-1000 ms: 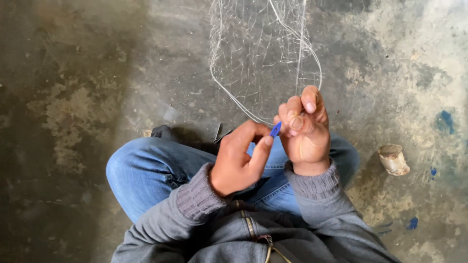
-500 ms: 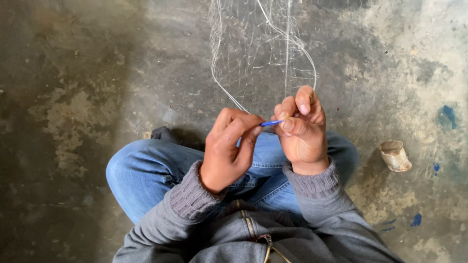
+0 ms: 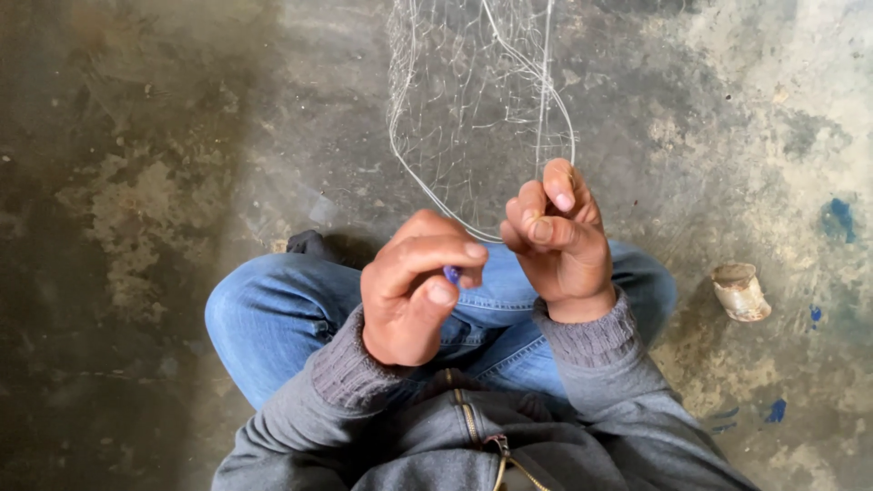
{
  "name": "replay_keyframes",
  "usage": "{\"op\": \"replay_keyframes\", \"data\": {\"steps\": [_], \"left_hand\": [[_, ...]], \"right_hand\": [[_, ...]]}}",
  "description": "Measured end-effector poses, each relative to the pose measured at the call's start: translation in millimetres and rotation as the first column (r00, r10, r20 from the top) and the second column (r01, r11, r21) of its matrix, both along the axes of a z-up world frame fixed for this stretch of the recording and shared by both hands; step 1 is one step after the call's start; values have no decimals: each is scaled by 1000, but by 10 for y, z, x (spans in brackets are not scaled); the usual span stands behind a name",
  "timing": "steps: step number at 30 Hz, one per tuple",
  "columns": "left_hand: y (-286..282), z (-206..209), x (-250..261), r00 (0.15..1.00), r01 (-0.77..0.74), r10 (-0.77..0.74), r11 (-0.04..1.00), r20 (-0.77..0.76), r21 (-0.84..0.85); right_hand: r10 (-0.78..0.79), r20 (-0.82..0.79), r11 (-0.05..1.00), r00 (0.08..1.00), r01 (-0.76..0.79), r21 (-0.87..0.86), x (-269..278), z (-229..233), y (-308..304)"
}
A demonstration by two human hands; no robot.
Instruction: Repairing a fishing net using a pen as a makeshift netting needle and nail clippers while sitting on the floor
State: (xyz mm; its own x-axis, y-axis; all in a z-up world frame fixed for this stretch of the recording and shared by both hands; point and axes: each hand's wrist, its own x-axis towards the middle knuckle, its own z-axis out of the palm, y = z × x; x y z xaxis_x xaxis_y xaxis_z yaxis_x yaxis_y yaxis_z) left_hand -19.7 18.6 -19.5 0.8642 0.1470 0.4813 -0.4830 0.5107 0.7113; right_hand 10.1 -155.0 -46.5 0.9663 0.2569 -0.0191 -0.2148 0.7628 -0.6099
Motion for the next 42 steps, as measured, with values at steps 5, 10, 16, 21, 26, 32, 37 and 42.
{"op": "replay_keyframes", "data": {"steps": [5,10,16,21,26,32,37,42], "left_hand": [[205,179,-64,995,-62,46,982,90,180],[356,354,-205,990,141,-140,983,22,-117],[382,372,46,995,-35,100,522,-20,852],[434,374,9,964,249,-227,596,-137,764],[430,349,9,967,208,-245,607,-69,767],[439,336,20,947,259,-316,656,-53,709],[371,340,4,922,320,-383,677,-54,663],[191,242,-54,863,398,-499,577,-77,713]], "right_hand": [[47,-20,999,999,-47,-7,11,107,-29],[81,-35,997,996,-81,4,34,174,-34],[31,-61,999,998,-33,-31,31,199,-33],[26,-29,999,999,-27,-40,44,170,-54],[36,-48,999,998,-37,-18,19,197,-26],[26,20,998,999,-25,-55,-32,166,22],[-8,102,995,995,19,-100,-35,160,51],[-98,264,932,960,182,-314,-68,221,122]]}}
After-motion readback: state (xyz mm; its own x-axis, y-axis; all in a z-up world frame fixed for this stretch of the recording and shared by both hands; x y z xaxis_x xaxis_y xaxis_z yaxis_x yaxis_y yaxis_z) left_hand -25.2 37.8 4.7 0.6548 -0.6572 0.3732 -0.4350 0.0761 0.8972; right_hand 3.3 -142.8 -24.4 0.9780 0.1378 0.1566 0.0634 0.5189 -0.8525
